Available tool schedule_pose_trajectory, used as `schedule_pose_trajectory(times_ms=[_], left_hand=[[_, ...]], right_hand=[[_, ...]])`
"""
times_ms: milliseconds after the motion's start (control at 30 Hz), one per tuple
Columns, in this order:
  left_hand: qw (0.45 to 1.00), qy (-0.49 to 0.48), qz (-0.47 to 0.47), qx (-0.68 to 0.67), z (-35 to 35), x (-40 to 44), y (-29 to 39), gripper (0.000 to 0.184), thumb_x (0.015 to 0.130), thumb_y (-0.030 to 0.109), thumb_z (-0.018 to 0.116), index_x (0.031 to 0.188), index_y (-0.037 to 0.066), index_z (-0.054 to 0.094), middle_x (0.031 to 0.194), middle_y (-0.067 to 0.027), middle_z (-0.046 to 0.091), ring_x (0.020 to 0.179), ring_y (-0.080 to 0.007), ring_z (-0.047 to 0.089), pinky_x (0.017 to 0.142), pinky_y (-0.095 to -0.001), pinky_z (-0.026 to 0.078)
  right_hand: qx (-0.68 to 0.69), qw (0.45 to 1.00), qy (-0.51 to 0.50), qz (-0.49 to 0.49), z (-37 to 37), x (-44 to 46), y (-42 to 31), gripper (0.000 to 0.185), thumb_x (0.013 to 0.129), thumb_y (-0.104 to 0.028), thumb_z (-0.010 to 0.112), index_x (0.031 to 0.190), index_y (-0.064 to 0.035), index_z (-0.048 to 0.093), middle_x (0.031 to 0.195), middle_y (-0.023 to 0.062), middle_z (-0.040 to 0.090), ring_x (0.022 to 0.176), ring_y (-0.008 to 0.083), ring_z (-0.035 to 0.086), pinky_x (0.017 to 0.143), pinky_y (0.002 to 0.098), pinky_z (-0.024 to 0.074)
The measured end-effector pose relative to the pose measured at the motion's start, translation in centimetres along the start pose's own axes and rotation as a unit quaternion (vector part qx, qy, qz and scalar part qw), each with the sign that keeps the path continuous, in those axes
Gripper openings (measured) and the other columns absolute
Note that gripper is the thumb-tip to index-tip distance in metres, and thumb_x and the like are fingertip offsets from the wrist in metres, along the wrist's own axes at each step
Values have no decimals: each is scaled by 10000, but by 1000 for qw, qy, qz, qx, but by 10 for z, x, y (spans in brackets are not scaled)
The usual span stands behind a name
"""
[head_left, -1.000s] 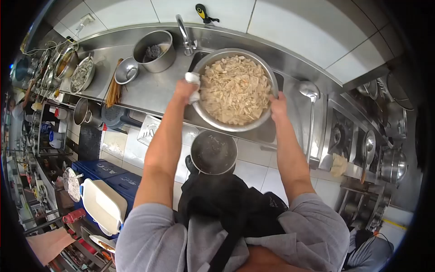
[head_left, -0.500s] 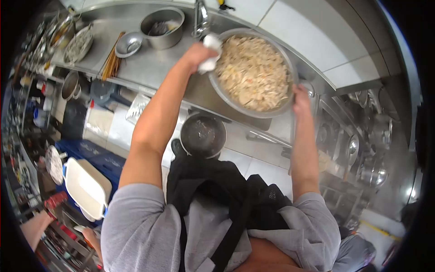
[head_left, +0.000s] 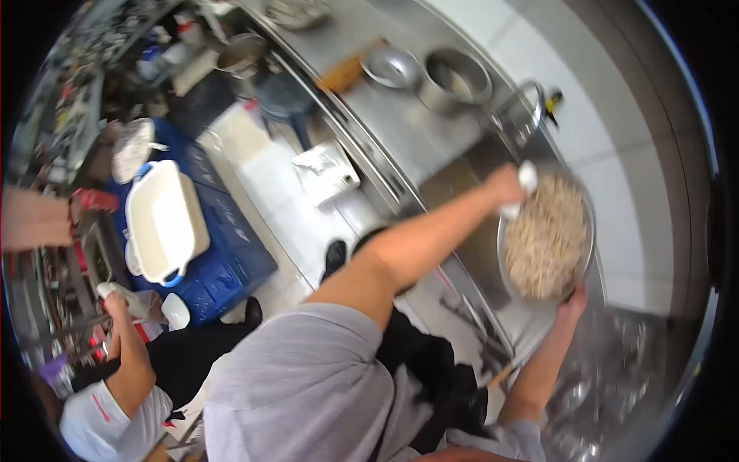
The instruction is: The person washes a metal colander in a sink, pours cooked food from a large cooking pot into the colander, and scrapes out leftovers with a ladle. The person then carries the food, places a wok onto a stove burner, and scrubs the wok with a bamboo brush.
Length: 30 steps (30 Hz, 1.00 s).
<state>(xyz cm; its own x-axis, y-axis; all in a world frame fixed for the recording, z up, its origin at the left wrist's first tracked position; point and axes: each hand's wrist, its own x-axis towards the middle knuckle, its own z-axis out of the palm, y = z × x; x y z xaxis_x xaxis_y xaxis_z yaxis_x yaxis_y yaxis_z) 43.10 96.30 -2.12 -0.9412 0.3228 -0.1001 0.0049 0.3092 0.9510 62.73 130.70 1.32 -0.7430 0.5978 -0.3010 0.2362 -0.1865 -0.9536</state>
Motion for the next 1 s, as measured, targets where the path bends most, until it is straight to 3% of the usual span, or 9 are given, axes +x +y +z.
schedule_pose_trajectory(times_ms=[33, 67, 167, 367, 600, 767, 833, 900, 1000], left_hand=[[999, -9, -40, -28, -1, -15, -13, 458, 629, 262, 754, 965, -46, 713, 992, -249, 698, 918, -358, 698, 816, -406, 560], [998, -8, -67, -18, 16, -11, -41, 451, 626, 242, 760, 975, -40, 712, 1025, -248, 694, 929, -349, 698, 819, -403, 559], [991, -10, -110, -78, -16, -58, -51, 466, 609, 221, 783, 977, -55, 707, 988, -234, 703, 904, -341, 705, 785, -403, 558], [987, 9, -119, -107, -86, -94, -47, 457, 617, 216, 782, 969, -65, 707, 949, -214, 710, 841, -318, 703, 747, -398, 548], [978, -38, -81, -191, -211, -99, -67, 373, 669, 173, 741, 968, -47, 706, 903, -169, 706, 794, -271, 681, 735, -378, 530], [969, -15, -51, -240, -365, -146, -85, 361, 681, 176, 733, 958, -53, 705, 888, -177, 704, 777, -265, 682, 719, -371, 528], [974, 53, -10, -219, -437, -174, -87, 357, 687, 178, 736, 949, -62, 702, 876, -182, 704, 776, -258, 687, 701, -364, 528], [976, 73, -46, -201, -508, -197, -78, 396, 661, 209, 762, 916, -86, 696, 875, -199, 708, 788, -280, 701, 704, -379, 535], [958, 151, -25, -243, -581, -229, -109, 378, 670, 210, 755, 922, -67, 701, 859, -188, 710, 773, -272, 702, 704, -373, 535]], right_hand=[[-88, 994, 64, -31, -9, 13, 25, 375, 996, -104, 414, 1341, 36, 457, 1317, 168, 550, 1184, 309, 563, 988, 436, 482], [-92, 987, 131, -25, 16, -10, 27, 378, 986, -105, 436, 1332, 45, 458, 1296, 176, 559, 1133, 296, 589, 958, 411, 496], [20, 998, 67, 4, 14, -12, 69, 350, 985, -121, 473, 1293, 45, 477, 1246, 172, 586, 1062, 284, 618, 930, 407, 505], [-4, 998, 61, 21, 52, -47, 77, 236, 995, -95, 458, 1192, 17, 524, 1110, 125, 635, 957, 249, 644, 852, 399, 528], [-12, 999, 44, -7, 163, -131, 53, 149, 1009, -140, 459, 1031, -32, 560, 1025, 97, 641, 905, 217, 635, 832, 376, 524], [-20, 998, 45, -33, 310, -214, 17, 145, 991, -130, 463, 1012, -46, 580, 988, 91, 645, 893, 217, 633, 832, 370, 527], [-46, 997, -10, -64, 359, -200, 28, 129, 952, -98, 493, 995, -46, 603, 966, 90, 650, 898, 222, 635, 829, 371, 529], [-36, 998, -42, -30, 433, -220, 14, 125, 921, -71, 516, 986, -38, 617, 959, 92, 652, 901, 225, 634, 830, 370, 529], [-15, 994, -109, -16, 536, -232, 28, 107, 926, -68, 517, 968, -36, 610, 936, 90, 647, 877, 220, 630, 805, 366, 531]])
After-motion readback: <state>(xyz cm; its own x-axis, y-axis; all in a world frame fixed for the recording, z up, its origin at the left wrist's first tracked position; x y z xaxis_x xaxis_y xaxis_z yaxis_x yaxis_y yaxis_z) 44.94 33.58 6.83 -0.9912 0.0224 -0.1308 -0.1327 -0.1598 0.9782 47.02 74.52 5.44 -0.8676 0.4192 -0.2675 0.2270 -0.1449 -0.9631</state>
